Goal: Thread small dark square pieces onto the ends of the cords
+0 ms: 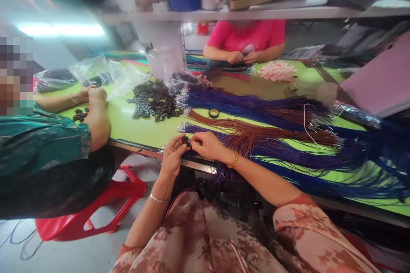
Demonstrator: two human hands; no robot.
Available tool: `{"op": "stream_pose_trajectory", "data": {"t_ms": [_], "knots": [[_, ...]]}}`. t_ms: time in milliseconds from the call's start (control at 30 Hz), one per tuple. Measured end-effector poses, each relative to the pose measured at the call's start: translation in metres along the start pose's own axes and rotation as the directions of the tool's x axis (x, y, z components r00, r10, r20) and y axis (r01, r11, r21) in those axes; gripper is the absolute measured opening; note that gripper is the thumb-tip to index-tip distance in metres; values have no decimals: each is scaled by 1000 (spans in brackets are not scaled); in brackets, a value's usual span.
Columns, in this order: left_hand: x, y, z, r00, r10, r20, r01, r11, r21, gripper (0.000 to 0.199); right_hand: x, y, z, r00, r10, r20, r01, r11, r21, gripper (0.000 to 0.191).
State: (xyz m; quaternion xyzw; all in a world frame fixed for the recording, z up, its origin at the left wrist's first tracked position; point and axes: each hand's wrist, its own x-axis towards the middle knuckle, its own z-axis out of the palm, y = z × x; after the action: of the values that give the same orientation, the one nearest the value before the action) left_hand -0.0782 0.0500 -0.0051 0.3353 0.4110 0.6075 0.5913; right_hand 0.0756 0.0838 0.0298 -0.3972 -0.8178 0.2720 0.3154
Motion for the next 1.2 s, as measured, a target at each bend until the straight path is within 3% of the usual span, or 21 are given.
{"op": "stream_pose_trajectory", "data": {"t_ms": [233, 333, 400, 467, 533, 700, 1067, 1200], "knots": [[-3, -3, -5, 999, -33, -15, 34, 999, 11, 39, -2, -1, 8, 999, 19, 49, -14, 995, -100, 15], [-1, 0, -12, 996, -88, -1, 88, 996, 7, 39, 11, 10, -5, 995, 4, 104, -5, 1000, 9, 18], [3, 4, -16, 996, -90, 4, 90, 996, -23, 42, 26, 23, -16, 999, 48, 12, -48, 998, 34, 24], [8, 6, -18, 997, -73, 4, 73, 995, -68, 46, 41, 38, -22, 990, 139, -16, -139, 987, -84, 22], [12, 7, -17, 998, -63, 2, 63, 992, -107, 45, 52, 51, -21, 973, 229, 41, -210, 939, -271, 15], [20, 1, -11, 996, -83, 22, 86, 973, -216, 38, 61, 63, -6, 930, 349, 116, -251, 833, -493, 17], [37, -20, -5, 994, -105, 24, 107, 955, -277, 28, 59, 59, -4, 931, 329, 157, -157, 751, -641, 23], [36, -21, -3, 994, -113, 13, 112, 953, -281, 24, 58, 61, -12, 968, 240, 77, -160, 820, -549, 21]]}}
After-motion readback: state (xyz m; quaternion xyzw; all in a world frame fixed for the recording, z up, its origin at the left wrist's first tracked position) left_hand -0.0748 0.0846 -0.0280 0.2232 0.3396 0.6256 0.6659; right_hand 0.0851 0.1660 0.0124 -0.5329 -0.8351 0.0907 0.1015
